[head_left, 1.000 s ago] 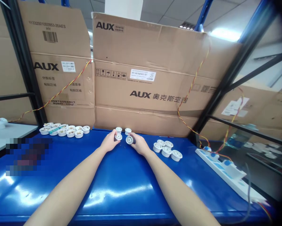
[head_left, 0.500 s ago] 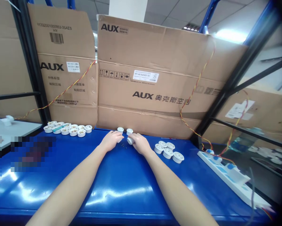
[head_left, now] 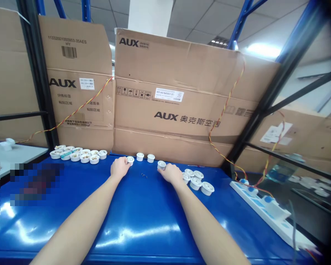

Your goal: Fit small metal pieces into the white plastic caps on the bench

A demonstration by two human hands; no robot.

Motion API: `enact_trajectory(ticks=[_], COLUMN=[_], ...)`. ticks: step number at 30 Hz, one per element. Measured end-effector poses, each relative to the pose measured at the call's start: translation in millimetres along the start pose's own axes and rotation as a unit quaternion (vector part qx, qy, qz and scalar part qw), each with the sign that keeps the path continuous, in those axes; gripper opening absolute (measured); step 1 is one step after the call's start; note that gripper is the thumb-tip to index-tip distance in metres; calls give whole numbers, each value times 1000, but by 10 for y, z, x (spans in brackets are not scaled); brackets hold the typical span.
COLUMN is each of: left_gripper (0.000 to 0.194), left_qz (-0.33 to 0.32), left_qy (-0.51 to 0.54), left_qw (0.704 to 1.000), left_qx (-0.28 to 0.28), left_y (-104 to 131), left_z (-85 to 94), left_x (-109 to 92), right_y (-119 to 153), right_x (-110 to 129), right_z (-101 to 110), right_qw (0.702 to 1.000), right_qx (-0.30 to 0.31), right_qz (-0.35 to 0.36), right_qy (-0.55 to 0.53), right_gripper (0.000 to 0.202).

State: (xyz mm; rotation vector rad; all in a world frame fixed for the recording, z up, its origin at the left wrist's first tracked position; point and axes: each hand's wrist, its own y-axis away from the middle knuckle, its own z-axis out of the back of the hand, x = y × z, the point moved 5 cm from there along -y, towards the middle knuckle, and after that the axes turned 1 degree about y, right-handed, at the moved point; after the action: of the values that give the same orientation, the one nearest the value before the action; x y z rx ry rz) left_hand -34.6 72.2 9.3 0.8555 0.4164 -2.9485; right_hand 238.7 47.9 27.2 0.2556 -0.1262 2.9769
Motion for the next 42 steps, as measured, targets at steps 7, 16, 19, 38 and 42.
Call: enact_trajectory(ticks=[7,16,19,38,42], left_gripper=[26,27,26,32,31], left_qz=[-95,-83,-94,-121,-126], left_qy=[6,16,-1,-31,-32], left_qw=[995,996,994,990,990], left_qx=[37,36,51,64,61], left_y=[-14,-26,-21,15,13], left_z=[-107,-125,-143,-157,-162], left_x=[-85,-53,-72,-122,-121], right_y=[-21,-13,-38,43,71], right_x=[142,-151,-422,-53,-41], right_z=[-172,168,212,61,45], right_qw=[983,993,987,999,999], right_qx=[-22,-108,-85,-19,9], right_qz=[181,-10,-105,28,2], right_qy=[-31,51,81,28,42], right_gripper=[52,56,69,62,50])
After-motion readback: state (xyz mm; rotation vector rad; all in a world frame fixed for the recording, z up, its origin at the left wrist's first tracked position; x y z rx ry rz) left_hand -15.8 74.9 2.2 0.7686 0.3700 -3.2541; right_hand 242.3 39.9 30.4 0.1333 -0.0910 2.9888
